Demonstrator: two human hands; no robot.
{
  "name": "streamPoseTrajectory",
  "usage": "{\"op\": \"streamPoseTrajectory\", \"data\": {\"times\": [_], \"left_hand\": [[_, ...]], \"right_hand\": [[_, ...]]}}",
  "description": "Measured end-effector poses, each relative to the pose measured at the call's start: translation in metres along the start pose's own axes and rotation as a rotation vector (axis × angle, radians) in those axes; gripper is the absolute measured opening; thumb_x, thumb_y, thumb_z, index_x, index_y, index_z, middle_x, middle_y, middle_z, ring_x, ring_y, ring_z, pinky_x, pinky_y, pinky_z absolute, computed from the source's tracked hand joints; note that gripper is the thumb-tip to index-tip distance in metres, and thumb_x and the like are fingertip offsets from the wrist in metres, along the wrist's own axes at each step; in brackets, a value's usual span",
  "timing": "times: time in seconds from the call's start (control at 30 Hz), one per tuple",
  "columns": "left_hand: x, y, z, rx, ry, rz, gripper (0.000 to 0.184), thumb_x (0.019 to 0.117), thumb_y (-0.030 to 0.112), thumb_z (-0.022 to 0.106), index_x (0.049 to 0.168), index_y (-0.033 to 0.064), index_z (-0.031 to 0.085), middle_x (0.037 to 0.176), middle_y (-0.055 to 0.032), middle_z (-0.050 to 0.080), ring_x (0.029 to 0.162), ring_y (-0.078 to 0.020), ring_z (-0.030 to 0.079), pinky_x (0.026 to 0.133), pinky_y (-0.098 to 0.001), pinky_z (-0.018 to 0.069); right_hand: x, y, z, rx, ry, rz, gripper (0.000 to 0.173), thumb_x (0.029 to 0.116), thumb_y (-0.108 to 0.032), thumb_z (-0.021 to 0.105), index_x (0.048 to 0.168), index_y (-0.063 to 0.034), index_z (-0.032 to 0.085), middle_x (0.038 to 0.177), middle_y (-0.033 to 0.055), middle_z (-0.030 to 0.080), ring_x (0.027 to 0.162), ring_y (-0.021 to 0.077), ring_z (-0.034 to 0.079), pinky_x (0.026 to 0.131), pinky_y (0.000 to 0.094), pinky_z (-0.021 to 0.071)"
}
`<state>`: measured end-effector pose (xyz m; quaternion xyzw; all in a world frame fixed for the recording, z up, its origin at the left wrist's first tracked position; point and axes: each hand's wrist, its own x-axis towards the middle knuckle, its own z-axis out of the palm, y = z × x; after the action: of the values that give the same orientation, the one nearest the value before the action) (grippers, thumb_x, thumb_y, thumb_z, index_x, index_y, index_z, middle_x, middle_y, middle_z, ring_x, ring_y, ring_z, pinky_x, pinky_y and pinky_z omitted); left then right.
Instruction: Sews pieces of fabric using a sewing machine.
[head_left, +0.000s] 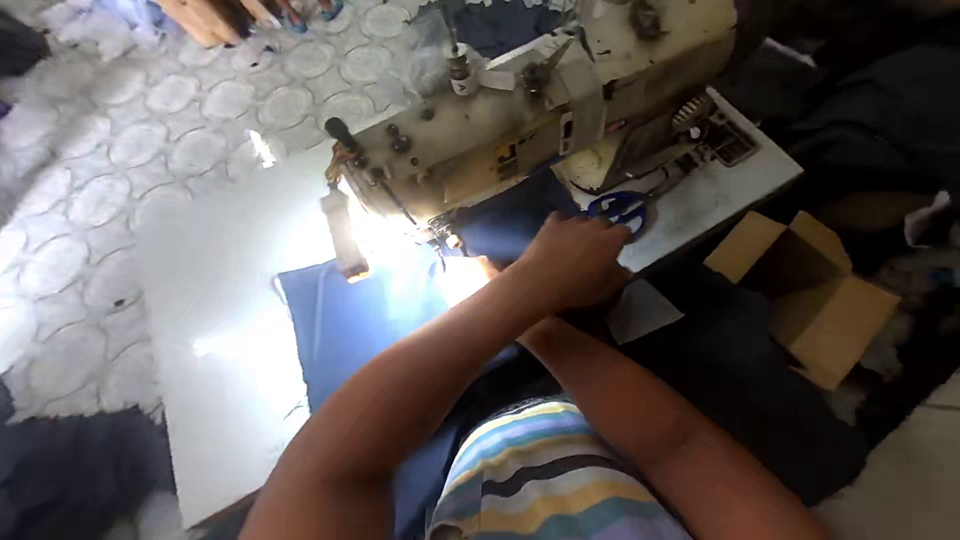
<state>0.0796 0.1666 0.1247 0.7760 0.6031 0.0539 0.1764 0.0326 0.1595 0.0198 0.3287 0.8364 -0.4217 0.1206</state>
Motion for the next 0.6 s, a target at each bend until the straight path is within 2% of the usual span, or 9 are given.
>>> {"op": "streamPoseTrajectory", "data": {"times": [0.07, 0.1, 0.17, 0.2, 0.27, 0.37, 0.47, 0.53, 0.6], "left_hand": [[0.046, -0.002, 0.012, 0.036, -0.039, -0.104, 0.047, 0.0973, 0.036, 0.066, 0.136, 0.0096, 0.063, 0.131, -0.0171, 0.065, 0.122, -0.0380, 0.061, 0.102, -0.0660, 0.0431], [0.064, -0.002, 0.017, 0.048, -0.068, -0.166, 0.044, 0.0963, 0.031, 0.068, 0.133, 0.0073, 0.064, 0.129, -0.0197, 0.065, 0.121, -0.0401, 0.061, 0.102, -0.0671, 0.0433], [0.088, 0.000, 0.024, 0.075, -0.088, -0.257, 0.033, 0.0930, 0.019, 0.071, 0.122, 0.0023, 0.069, 0.130, -0.0213, 0.064, 0.119, -0.0403, 0.061, 0.094, -0.0644, 0.0487], [0.095, 0.003, 0.027, 0.089, -0.087, -0.283, 0.029, 0.0934, 0.013, 0.069, 0.120, 0.0002, 0.070, 0.133, -0.0220, 0.062, 0.121, -0.0398, 0.060, 0.093, -0.0619, 0.0498], [0.101, 0.006, 0.029, 0.109, -0.076, -0.309, 0.026, 0.0948, 0.007, 0.065, 0.119, -0.0025, 0.070, 0.134, -0.0239, 0.060, 0.123, -0.0401, 0.059, 0.092, -0.0594, 0.0506], [0.104, 0.000, 0.031, 0.088, -0.028, -0.256, 0.031, 0.0965, 0.008, 0.063, 0.126, -0.0005, 0.067, 0.138, -0.0215, 0.059, 0.128, -0.0382, 0.057, 0.096, -0.0558, 0.0501], [0.105, -0.004, 0.031, 0.061, -0.025, -0.175, 0.030, 0.0991, 0.011, 0.062, 0.129, 0.0068, 0.066, 0.130, -0.0150, 0.067, 0.122, -0.0351, 0.062, 0.097, -0.0551, 0.0497], [0.104, -0.003, 0.029, 0.063, -0.042, -0.153, 0.037, 0.0981, 0.009, 0.062, 0.135, 0.0106, 0.063, 0.128, -0.0137, 0.068, 0.122, -0.0349, 0.061, 0.099, -0.0559, 0.0473], [0.097, 0.003, 0.023, 0.049, -0.023, -0.129, 0.051, 0.0951, 0.010, 0.067, 0.145, 0.0139, 0.056, 0.125, -0.0141, 0.070, 0.123, -0.0352, 0.061, 0.101, -0.0569, 0.0461]], "right_hand": [[0.001, 0.006, 0.008, -0.034, 0.171, -0.168, 0.031, 0.1032, -0.022, 0.055, 0.111, 0.0030, 0.071, 0.106, 0.0228, 0.073, 0.103, 0.0367, 0.070, 0.092, 0.0575, 0.0509], [0.001, 0.010, 0.008, -0.048, 0.199, -0.203, 0.029, 0.1024, -0.021, 0.055, 0.107, 0.0029, 0.072, 0.102, 0.0220, 0.073, 0.099, 0.0357, 0.071, 0.089, 0.0562, 0.0515], [0.001, 0.012, -0.003, -0.064, 0.066, -0.138, 0.031, 0.1056, -0.017, 0.053, 0.125, 0.0008, 0.068, 0.123, 0.0219, 0.070, 0.118, 0.0348, 0.066, 0.105, 0.0540, 0.0461], [-0.001, 0.014, -0.006, -0.049, 0.068, -0.145, 0.030, 0.1057, -0.017, 0.053, 0.125, 0.0002, 0.068, 0.123, 0.0210, 0.070, 0.118, 0.0334, 0.066, 0.105, 0.0519, 0.0467], [-0.012, 0.015, -0.012, 0.054, 0.141, -0.199, 0.028, 0.1035, -0.016, 0.054, 0.117, 0.0024, 0.071, 0.115, 0.0212, 0.072, 0.108, 0.0324, 0.070, 0.097, 0.0502, 0.0528], [-0.022, 0.007, -0.023, 0.206, 0.120, -0.136, 0.028, 0.1022, -0.019, 0.060, 0.121, 0.0011, 0.068, 0.119, 0.0201, 0.070, 0.110, 0.0302, 0.069, 0.098, 0.0479, 0.0520], [-0.015, 0.005, -0.019, 0.184, 0.237, -0.110, 0.036, 0.0989, -0.028, 0.067, 0.124, -0.0030, 0.063, 0.106, 0.0171, 0.072, 0.095, 0.0292, 0.072, 0.086, 0.0490, 0.0573], [-0.009, 0.003, -0.021, 0.091, 0.227, -0.126, 0.040, 0.1000, -0.026, 0.064, 0.132, -0.0017, 0.061, 0.115, 0.0199, 0.071, 0.105, 0.0335, 0.070, 0.093, 0.0515, 0.0550], [0.002, 0.001, -0.023, 0.028, 0.060, -0.091, 0.042, 0.1045, -0.018, 0.056, 0.143, -0.0013, 0.052, 0.130, 0.0227, 0.065, 0.119, 0.0345, 0.065, 0.103, 0.0503, 0.0506]]}}
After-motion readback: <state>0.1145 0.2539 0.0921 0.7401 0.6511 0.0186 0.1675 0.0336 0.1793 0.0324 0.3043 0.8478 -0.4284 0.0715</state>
